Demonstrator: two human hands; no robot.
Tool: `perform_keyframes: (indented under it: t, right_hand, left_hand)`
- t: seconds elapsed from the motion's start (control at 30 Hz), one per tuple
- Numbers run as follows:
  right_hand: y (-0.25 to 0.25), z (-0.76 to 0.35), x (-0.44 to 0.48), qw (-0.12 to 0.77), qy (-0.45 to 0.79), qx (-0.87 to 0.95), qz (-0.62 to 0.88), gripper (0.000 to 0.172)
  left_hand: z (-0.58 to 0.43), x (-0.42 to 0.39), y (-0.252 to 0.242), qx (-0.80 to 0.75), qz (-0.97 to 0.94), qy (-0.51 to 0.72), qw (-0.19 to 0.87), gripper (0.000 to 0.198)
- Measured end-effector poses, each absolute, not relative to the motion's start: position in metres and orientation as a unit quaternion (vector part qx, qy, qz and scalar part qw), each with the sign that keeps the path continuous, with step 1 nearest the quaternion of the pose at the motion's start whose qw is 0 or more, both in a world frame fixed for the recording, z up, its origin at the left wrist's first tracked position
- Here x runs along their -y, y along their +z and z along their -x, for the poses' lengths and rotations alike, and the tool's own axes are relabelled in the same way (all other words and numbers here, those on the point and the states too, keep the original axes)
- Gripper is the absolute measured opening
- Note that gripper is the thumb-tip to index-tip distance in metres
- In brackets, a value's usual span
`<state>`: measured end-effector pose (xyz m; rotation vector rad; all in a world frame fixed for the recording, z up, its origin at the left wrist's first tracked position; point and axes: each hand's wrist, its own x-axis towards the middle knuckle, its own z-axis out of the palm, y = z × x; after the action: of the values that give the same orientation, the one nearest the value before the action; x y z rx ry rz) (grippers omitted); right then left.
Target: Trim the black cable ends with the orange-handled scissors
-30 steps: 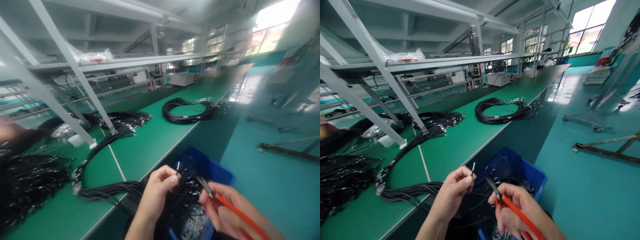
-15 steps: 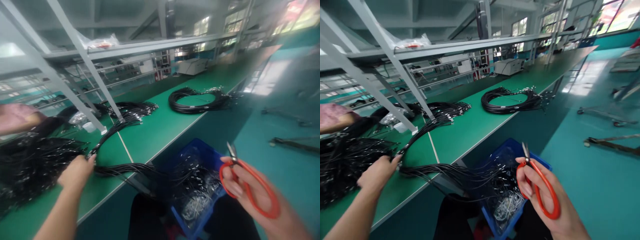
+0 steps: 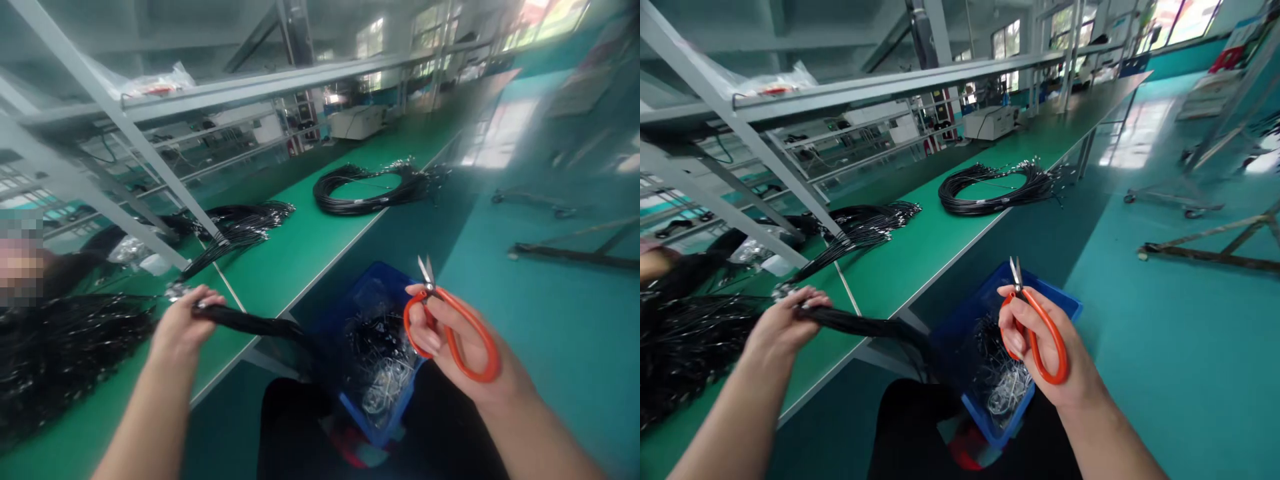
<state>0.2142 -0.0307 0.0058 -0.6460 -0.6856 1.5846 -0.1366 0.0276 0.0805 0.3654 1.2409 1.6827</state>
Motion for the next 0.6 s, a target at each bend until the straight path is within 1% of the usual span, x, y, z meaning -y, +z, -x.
perform_keyframes:
  t: [0.07, 0.13, 0.17, 0.2, 0.23, 0.3, 0.37, 0.43, 0.47, 0.53, 0.6]
  right_hand:
    - [0.007, -0.214, 0.031, 0.6, 0.691, 0.301, 0.269, 0.019]
    - [0.01, -0.217, 0.033, 0.595, 0.69, 0.315, 0.268, 0.02]
    - [0.011, -0.221, 0.034, 0.597, 0.685, 0.317, 0.27, 0.02]
    - [0.012, -0.225, 0.036, 0.604, 0.679, 0.315, 0.274, 0.019]
    - [0.014, -0.23, 0.037, 0.614, 0.67, 0.308, 0.279, 0.019]
    - [0.017, -0.242, 0.039, 0.636, 0.653, 0.293, 0.29, 0.018]
    - [0.02, -0.254, 0.04, 0.65, 0.639, 0.283, 0.299, 0.018]
    - [0.025, -0.263, 0.04, 0.659, 0.627, 0.281, 0.307, 0.019]
    - [0.028, -0.267, 0.04, 0.663, 0.619, 0.283, 0.312, 0.02]
    - [0.038, -0.271, 0.041, 0.673, 0.595, 0.281, 0.336, 0.021]
    - [0.048, -0.275, 0.044, 0.688, 0.567, 0.274, 0.361, 0.022]
  left_hand:
    - [0.088, -0.032, 0.102, -0.462, -0.202, 0.694, 0.513, 0.025]
    - [0.046, -0.037, 0.126, -0.391, -0.261, 0.715, 0.517, 0.02]
    - [0.028, -0.04, 0.137, -0.308, -0.339, 0.725, 0.515, 0.016]
    - [0.012, -0.043, 0.148, -0.28, -0.419, 0.702, 0.503, 0.016]
    - [-0.001, -0.048, 0.156, -0.311, -0.485, 0.649, 0.497, 0.021]
    - [-0.022, -0.058, 0.171, -0.339, -0.52, 0.595, 0.51, 0.024]
    - [-0.04, -0.068, 0.186, -0.321, -0.543, 0.589, 0.505, 0.019]
    - [-0.059, -0.077, 0.205, -0.284, -0.568, 0.621, 0.459, 0.017]
    - [-0.068, -0.08, 0.217, -0.299, -0.589, 0.605, 0.444, 0.02]
    - [-0.087, -0.088, 0.241, -0.306, -0.645, 0.518, 0.471, 0.021]
    - [-0.106, -0.096, 0.261, -0.266, -0.674, 0.512, 0.46, 0.019]
